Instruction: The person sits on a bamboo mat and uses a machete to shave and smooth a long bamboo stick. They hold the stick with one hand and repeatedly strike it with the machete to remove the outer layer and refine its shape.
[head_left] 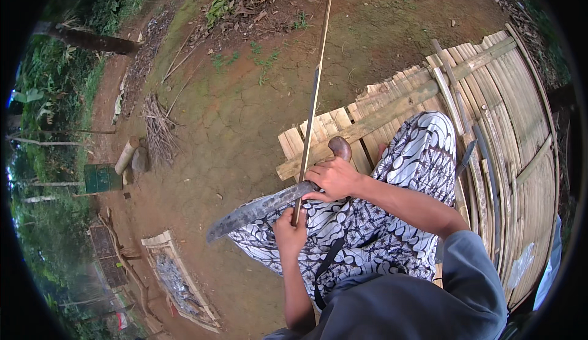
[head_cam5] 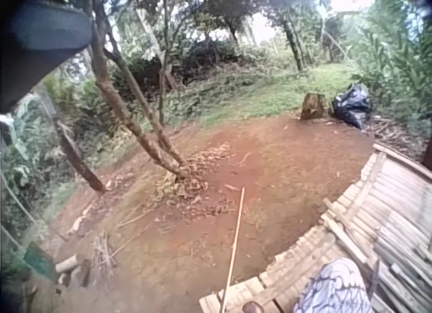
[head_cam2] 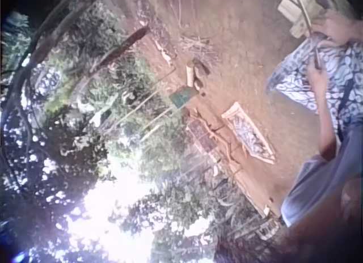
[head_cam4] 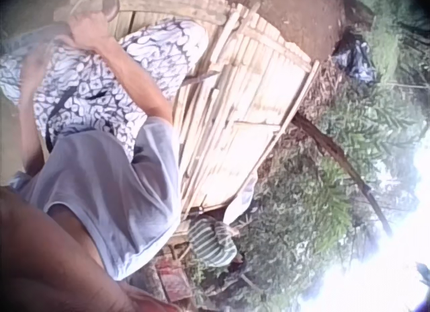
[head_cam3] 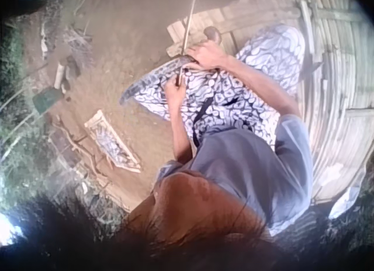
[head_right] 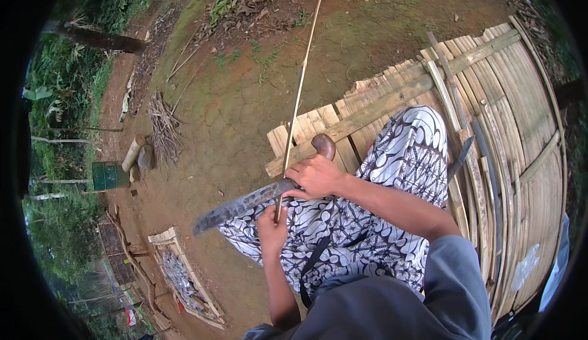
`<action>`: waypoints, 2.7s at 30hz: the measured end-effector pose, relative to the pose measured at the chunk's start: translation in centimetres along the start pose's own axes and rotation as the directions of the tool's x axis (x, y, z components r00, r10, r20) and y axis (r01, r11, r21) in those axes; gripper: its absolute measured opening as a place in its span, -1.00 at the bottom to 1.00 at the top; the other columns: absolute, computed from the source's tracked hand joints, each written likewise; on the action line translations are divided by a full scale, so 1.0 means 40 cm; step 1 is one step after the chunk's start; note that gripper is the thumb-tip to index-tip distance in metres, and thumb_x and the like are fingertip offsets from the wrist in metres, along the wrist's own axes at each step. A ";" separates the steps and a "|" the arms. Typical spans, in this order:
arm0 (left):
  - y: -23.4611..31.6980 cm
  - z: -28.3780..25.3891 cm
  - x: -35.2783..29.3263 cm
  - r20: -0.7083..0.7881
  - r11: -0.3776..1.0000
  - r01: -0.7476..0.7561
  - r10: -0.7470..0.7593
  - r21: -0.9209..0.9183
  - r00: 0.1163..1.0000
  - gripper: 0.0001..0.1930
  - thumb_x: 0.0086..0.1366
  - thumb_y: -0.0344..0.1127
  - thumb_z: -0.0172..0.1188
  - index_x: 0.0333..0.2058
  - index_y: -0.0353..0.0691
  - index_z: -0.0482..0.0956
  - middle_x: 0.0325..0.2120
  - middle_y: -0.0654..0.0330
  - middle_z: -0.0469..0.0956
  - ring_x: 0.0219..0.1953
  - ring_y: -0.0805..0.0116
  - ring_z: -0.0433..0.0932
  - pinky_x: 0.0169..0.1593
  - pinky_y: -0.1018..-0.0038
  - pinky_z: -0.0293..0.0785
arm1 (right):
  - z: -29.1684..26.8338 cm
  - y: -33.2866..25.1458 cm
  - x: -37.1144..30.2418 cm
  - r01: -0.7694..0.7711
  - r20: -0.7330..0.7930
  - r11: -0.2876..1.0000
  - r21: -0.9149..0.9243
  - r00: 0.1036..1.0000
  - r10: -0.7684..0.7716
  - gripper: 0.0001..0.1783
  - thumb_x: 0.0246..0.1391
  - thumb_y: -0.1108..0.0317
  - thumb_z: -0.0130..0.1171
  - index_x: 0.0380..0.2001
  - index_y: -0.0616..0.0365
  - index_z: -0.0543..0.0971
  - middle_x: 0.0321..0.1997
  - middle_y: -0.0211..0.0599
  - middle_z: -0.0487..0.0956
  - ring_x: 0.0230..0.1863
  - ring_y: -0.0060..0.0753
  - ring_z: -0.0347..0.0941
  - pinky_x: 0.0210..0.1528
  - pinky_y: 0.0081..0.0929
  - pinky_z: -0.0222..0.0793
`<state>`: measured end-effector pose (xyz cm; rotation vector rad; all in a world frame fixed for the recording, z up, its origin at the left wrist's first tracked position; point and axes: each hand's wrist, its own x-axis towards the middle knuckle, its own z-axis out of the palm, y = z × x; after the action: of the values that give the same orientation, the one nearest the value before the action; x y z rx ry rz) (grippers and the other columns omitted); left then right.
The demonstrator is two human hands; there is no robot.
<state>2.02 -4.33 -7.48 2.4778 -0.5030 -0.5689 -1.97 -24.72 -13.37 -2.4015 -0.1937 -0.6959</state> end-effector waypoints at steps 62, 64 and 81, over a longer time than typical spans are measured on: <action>0.092 -0.099 -0.061 0.287 0.630 0.374 -0.240 -0.681 0.927 -0.64 0.45 -0.28 -0.07 -0.59 -0.16 0.25 -0.76 0.43 0.10 -0.75 0.64 0.06 -0.67 0.59 -0.05 | -0.009 -0.056 0.002 -0.041 -0.038 0.997 -0.061 0.999 0.039 -0.40 -0.01 -0.30 0.10 -0.53 0.10 0.41 -0.72 -0.30 0.43 -0.71 -0.23 0.46 -0.66 -0.28 0.32; 0.096 -0.121 -0.099 0.249 0.624 0.335 -0.224 -0.706 0.942 -0.68 0.45 -0.25 -0.05 -0.54 -0.17 0.29 -0.76 0.42 0.12 -0.76 0.63 0.06 -0.68 0.59 -0.04 | -0.020 -0.013 0.016 -0.288 -0.024 0.954 -0.086 0.958 0.287 -0.42 0.08 -0.28 0.04 -0.48 0.09 0.48 -0.75 -0.25 0.46 -0.71 -0.22 0.48 -0.63 -0.21 0.38; 0.071 -0.141 -0.118 0.233 0.693 0.256 -0.130 -0.674 0.964 -0.82 0.45 -0.28 -0.07 -0.33 -0.22 0.33 -0.75 0.40 0.13 -0.79 0.65 0.06 -0.74 0.65 -0.06 | -0.025 -0.068 -0.003 -0.009 -0.095 0.999 -0.032 0.996 0.006 -0.45 -0.01 -0.23 0.16 -0.44 0.12 0.49 -0.57 -0.33 0.48 -0.51 -0.29 0.53 -0.47 -0.37 0.40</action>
<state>0.15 -2.01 -0.19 1.7516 -0.0406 -0.8722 -3.29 -23.16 -11.33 -2.3927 -0.1345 -0.8129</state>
